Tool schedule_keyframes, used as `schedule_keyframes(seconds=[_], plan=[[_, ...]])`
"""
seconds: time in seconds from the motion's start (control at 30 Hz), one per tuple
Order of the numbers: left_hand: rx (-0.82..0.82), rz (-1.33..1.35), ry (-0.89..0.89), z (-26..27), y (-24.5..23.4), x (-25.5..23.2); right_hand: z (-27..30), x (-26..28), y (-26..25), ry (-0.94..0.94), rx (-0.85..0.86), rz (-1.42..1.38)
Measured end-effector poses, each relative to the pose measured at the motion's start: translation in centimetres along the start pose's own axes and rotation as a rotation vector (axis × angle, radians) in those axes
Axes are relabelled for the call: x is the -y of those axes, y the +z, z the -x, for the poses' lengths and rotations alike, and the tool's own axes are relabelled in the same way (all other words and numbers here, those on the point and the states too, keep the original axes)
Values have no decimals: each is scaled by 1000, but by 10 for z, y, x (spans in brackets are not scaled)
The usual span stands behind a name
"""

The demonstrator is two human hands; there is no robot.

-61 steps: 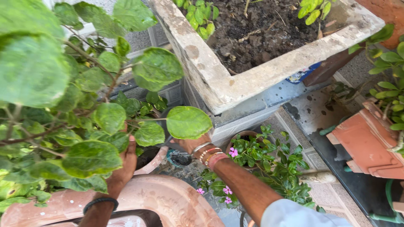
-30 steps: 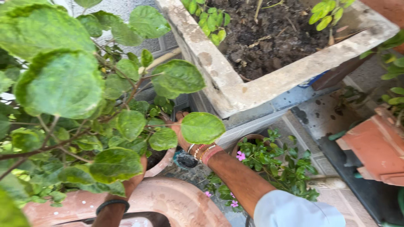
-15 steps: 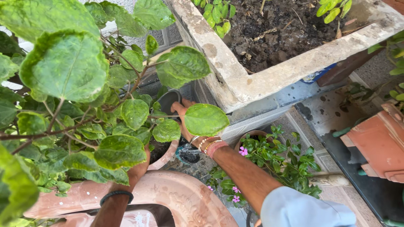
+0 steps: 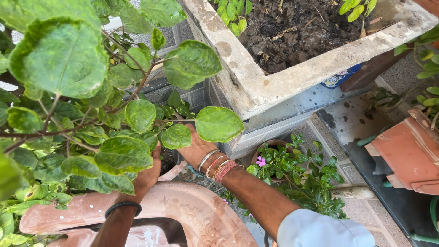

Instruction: The person waters several potted plants on a balcony using a gray plastic mug. They repeatedly fill the mug from a red bucket and pour water into the soil of various plants, including a Dracaena, a rose bush, and a rectangular planter.

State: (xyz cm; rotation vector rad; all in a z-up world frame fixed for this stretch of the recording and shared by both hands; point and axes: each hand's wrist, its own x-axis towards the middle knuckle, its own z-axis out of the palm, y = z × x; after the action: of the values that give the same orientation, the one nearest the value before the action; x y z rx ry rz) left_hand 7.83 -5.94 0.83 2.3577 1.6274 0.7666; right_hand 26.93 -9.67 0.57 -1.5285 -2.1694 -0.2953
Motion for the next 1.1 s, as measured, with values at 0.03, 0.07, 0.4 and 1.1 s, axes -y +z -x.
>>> schedule_keyframes(seconds=[0.03, 0.07, 0.4, 1.1], plan=[[-15, -1, 24, 1, 2, 4, 1, 2, 1, 24, 13, -15], [-39, -23, 75, 1, 6, 6, 1, 4, -1, 48, 26, -26], [38, -145, 153, 4, 13, 39, 1, 13, -66, 494, 283, -437], [36, -75, 166, 10, 11, 38, -17, 16, -44, 330, 113, -435]])
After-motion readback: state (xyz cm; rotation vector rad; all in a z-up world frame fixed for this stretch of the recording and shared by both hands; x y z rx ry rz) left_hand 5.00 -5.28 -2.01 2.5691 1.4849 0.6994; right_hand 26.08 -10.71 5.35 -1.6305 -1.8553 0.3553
